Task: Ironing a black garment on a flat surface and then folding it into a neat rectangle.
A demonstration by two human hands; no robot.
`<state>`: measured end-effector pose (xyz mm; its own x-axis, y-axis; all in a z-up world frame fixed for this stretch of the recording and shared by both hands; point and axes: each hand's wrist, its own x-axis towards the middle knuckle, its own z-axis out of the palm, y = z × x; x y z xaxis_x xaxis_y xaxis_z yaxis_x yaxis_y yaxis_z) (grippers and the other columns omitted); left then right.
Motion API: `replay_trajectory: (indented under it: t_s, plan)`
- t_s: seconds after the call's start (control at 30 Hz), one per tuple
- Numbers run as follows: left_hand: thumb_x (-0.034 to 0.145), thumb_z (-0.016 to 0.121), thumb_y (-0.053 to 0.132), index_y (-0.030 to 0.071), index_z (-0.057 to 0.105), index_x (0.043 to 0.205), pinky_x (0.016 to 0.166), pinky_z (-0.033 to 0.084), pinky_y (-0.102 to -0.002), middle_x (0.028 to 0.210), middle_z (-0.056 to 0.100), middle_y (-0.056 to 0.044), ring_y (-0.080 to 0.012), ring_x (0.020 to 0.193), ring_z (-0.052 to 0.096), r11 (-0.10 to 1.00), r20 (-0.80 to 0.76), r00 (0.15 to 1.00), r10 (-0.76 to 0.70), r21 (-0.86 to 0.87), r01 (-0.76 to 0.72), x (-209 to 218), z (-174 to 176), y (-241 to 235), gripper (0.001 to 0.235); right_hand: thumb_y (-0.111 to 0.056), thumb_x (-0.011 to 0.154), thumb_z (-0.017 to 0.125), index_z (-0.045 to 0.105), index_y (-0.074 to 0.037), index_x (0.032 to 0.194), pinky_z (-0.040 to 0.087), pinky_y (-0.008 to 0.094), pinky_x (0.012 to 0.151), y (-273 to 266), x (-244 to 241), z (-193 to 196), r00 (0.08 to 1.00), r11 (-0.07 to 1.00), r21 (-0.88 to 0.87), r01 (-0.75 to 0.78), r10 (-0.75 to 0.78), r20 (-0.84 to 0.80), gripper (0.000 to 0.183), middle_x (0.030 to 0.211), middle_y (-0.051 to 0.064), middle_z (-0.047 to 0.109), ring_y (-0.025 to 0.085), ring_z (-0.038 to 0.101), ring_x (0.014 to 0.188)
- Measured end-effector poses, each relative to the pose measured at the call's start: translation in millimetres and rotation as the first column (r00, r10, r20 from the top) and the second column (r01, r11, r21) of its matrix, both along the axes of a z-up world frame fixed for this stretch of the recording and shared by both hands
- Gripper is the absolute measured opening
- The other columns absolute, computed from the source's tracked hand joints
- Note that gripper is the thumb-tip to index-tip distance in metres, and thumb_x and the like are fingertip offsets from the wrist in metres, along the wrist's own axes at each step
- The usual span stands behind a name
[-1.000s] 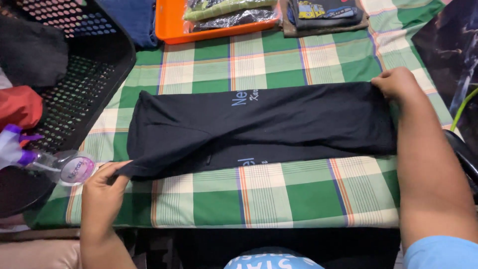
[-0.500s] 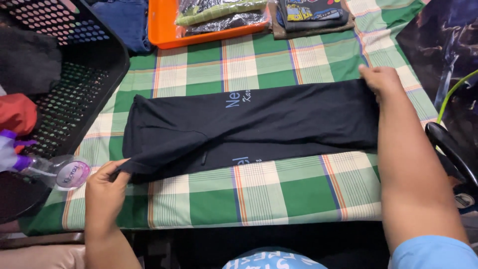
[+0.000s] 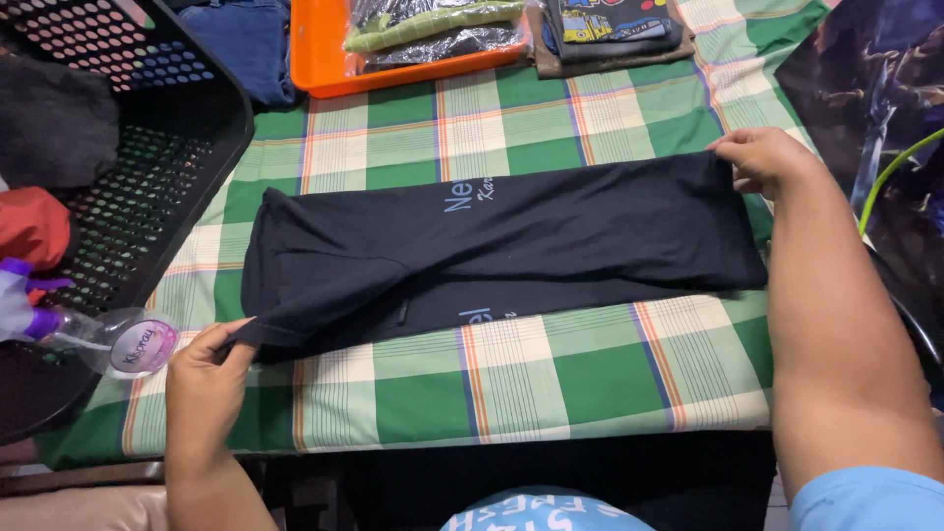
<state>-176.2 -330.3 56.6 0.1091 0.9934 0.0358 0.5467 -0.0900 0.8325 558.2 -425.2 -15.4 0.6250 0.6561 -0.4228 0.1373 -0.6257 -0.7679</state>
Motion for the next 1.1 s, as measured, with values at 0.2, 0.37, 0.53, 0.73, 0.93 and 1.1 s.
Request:
replay_trajectory:
  t_s: [0.2, 0.37, 0.53, 0.73, 0.93, 1.1]
  plan:
    - [0.098, 0.07, 0.01, 0.006, 0.079, 0.112, 0.087, 0.047, -0.024, 0.098, 0.072, 0.0, -0.0101, 0.096, 0.063, 1.0, -0.021, 1.0, -0.003, 0.012, 0.003, 0, 0, 0, 0.017, -0.016, 0.097, 0.062, 0.058, -0.014, 0.095, 0.042, 0.034, 0.047, 5, 21, -19, 0.983, 0.978, 0.113, 0.177, -0.18, 0.02, 0.005, 0.071, 0.004, 0.042, 0.014, 0.046, 0.059]
    - [0.098, 0.07, 0.009, 0.006, 0.078, 0.111, 0.09, 0.048, -0.024, 0.103, 0.073, 0.0, -0.01, 0.099, 0.065, 1.0, -0.008, 1.0, 0.003, 0.0, -0.003, 6, 5, 0, 0.016, -0.025, 0.092, 0.067, 0.065, -0.011, 0.117, 0.056, 0.053, 0.072, -8, 10, -6, 0.605, 0.964, 0.234, 0.128, -0.263, 0.751, 0.028, 0.121, 0.024, 0.055, 0.046, 0.056, 0.109]
    - [0.097, 0.067, 0.006, 0.006, 0.078, 0.112, 0.09, 0.049, -0.025, 0.104, 0.073, -0.001, -0.0113, 0.099, 0.065, 1.0, -0.013, 1.0, 0.001, 0.005, -0.001, 9, 3, 1, 0.018, -0.027, 0.096, 0.066, 0.064, -0.008, 0.132, 0.048, 0.054, 0.087, -28, -117, 31, 0.706, 0.979, 0.111, -0.17, 0.042, 0.707, 0.041, 0.123, 0.021, 0.064, 0.039, 0.067, 0.097]
    - [0.098, 0.069, 0.011, 0.006, 0.078, 0.108, 0.089, 0.048, -0.028, 0.101, 0.072, -0.001, -0.0129, 0.098, 0.064, 0.997, -0.083, 0.996, 0.016, 0.081, -0.009, 15, 10, 0, 0.014, -0.053, 0.087, 0.07, 0.068, -0.02, 0.13, 0.052, 0.043, 0.09, -85, -196, -26, 0.097, 0.73, -0.291, -0.619, 0.438, 0.894, 0.054, 0.141, 0.003, 0.065, 0.026, 0.064, 0.12]
    - [0.099, 0.073, 0.013, 0.002, 0.078, 0.104, 0.082, 0.047, -0.032, 0.095, 0.071, -0.006, -0.0174, 0.089, 0.065, 0.961, -0.174, 0.985, -0.007, 0.271, 0.054, 21, 17, 7, 0.013, -0.024, 0.088, 0.059, 0.061, -0.028, 0.098, 0.041, 0.037, 0.077, -117, -196, 7, -0.227, 0.867, -0.466, -0.177, 0.425, 0.876, 0.01, 0.093, -0.009, 0.062, 0.022, 0.059, 0.091]
    - [0.1, 0.081, 0.018, 0.001, 0.074, 0.094, 0.077, 0.046, -0.037, 0.089, 0.069, -0.009, -0.0236, 0.084, 0.064, 0.892, -0.287, 0.958, 0.01, 0.436, 0.122, 36, 25, 15, 0.019, -0.037, 0.095, 0.068, 0.071, -0.032, 0.127, 0.046, 0.038, 0.042, -124, -178, 3, 0.055, 0.924, -0.349, -0.154, 0.361, 0.931, 0.033, 0.109, -0.009, 0.069, 0.029, 0.068, 0.059]
